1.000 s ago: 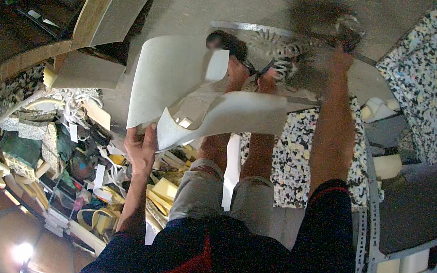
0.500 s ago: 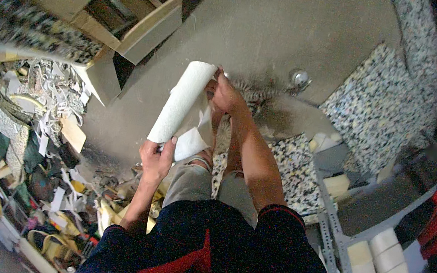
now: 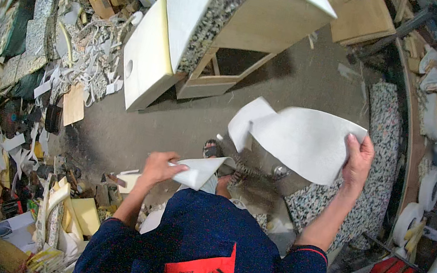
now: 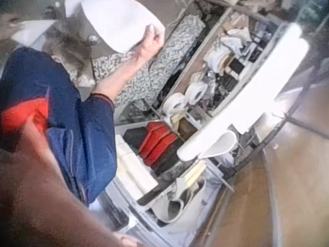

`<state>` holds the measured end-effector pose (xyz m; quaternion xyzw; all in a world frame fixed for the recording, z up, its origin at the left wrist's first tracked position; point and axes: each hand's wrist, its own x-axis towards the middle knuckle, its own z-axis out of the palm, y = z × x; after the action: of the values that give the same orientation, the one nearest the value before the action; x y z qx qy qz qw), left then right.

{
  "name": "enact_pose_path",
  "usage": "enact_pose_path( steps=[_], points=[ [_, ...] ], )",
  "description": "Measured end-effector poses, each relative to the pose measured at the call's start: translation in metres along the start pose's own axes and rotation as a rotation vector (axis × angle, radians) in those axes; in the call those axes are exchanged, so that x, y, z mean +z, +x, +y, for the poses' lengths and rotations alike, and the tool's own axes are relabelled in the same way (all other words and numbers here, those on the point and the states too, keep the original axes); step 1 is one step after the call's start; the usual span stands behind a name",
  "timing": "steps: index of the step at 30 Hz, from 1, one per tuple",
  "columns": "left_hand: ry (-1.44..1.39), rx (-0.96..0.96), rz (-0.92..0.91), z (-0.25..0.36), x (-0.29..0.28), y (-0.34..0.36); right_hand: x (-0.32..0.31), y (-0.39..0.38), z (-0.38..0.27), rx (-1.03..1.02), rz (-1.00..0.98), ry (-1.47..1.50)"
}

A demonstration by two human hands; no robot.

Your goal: The person moves through a cluttered workshop, picks up a spray gun, and sprays a white sheet of material. Then the person lays the sheet onto a curved white object and smooths it down by hand to conform to the surface.

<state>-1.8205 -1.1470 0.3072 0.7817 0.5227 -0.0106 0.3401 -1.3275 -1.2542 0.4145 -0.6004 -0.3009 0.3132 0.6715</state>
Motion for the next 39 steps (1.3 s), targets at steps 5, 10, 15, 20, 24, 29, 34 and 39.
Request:
enact_pose_path(
  steps=[5, 10, 15, 20, 24, 29, 34, 39],
  points=[
    [-0.413, -0.271, 0.595, -0.077, -0.092, -0.007, -0.015, -0.005, -0.084, -0.080, -0.057, -0.250],
    [-0.592, -0.183, 1.058, -0.106, -0.218, 0.043, -0.002, -0.010, -0.153, -0.144, -0.107, -0.490],
    [-0.413, 0.092, 1.323, -0.055, -0.345, 0.163, 0.024, -0.012, -0.208, -0.186, -0.033, -0.714],
    [-0.211, 0.496, 1.464, 0.035, -0.444, 0.320, 0.075, 0.005, -0.258, -0.364, 0.015, -1.134],
    [-0.258, 0.620, 1.300, 0.124, -0.501, 0.454, 0.090, 0.016, -0.315, -0.413, 0.051, -1.515],
    [-0.185, 0.629, 1.127, 0.222, -0.470, 0.592, 0.103, 0.024, -0.359, -0.115, 0.506, -1.327],
    [-0.024, 0.771, 0.418, 0.250, -0.410, 0.635, 0.124, 0.020, -0.377, -0.125, 0.507, -1.231],
    [-0.195, 0.791, 0.531, 0.238, -0.393, 0.603, 0.152, 0.012, -0.378, -0.085, 0.628, -1.331]
  ],
)
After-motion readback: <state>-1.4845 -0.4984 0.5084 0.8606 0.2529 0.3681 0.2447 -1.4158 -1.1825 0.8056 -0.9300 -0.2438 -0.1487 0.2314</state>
